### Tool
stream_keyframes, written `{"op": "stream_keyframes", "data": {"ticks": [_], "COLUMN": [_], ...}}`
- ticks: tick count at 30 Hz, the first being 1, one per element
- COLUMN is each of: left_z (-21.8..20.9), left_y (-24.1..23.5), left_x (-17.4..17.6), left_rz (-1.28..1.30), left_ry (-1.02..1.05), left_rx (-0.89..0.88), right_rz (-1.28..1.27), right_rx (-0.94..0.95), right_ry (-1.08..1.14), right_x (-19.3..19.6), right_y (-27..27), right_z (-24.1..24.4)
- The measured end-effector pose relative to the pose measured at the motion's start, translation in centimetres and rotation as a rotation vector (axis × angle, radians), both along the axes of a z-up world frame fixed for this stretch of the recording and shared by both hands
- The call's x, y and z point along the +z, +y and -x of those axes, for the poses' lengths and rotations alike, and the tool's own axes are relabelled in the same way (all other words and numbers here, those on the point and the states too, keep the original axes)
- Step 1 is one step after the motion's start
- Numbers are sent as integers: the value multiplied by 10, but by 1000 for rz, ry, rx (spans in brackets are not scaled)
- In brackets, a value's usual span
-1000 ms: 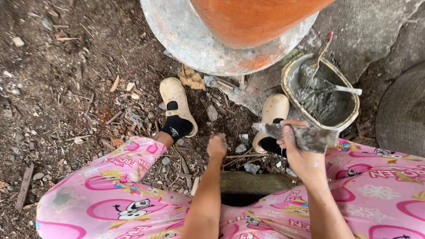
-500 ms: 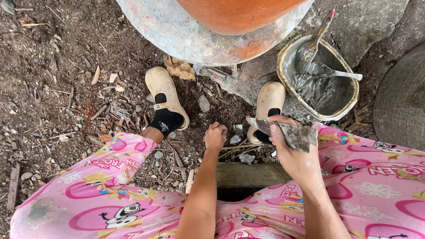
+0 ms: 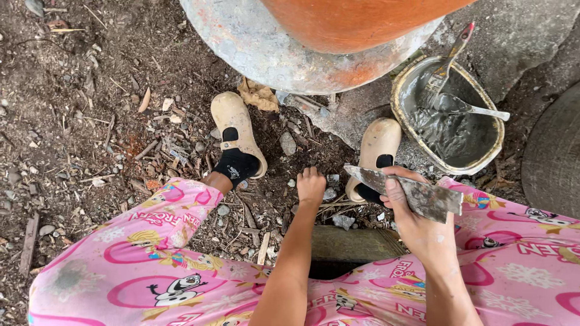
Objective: The person shapes a large clay vessel by hand and with a large blade, scraping the surface and cutting a seam along the side.
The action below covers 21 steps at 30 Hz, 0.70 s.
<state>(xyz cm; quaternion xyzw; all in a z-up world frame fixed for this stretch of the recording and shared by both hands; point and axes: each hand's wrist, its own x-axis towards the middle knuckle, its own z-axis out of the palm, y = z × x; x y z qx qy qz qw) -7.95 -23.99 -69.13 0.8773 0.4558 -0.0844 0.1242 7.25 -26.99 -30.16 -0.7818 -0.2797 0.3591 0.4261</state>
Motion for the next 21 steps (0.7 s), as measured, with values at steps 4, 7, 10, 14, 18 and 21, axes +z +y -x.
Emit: {"op": "stream_keyframes", "data": {"ticks": [4, 7, 10, 14, 18, 21], "left_z": [5, 35, 73, 127, 132, 132], "left_y": [-4, -5, -9, -8, -24, -23], "left_x": [6, 14, 10, -8, -14, -14], "left_rz": [-33, 170, 450, 199, -47, 23], "left_ry": [-121, -254, -337, -625, -123, -132], "left_rx": [127, 430, 1381, 1924, 1628, 1641], "right_rz": [-16, -22, -20, -47, -17, -29], "right_rx": [-5, -2, 1, 10, 42, 38], "right_ry": [-11, 8, 24, 44, 15, 24], "right_x": [2, 2, 3, 3, 7, 7], "right_y": [-2, -2, -3, -1, 1, 3], "right_z": [2, 3, 4, 9, 13, 15]}}
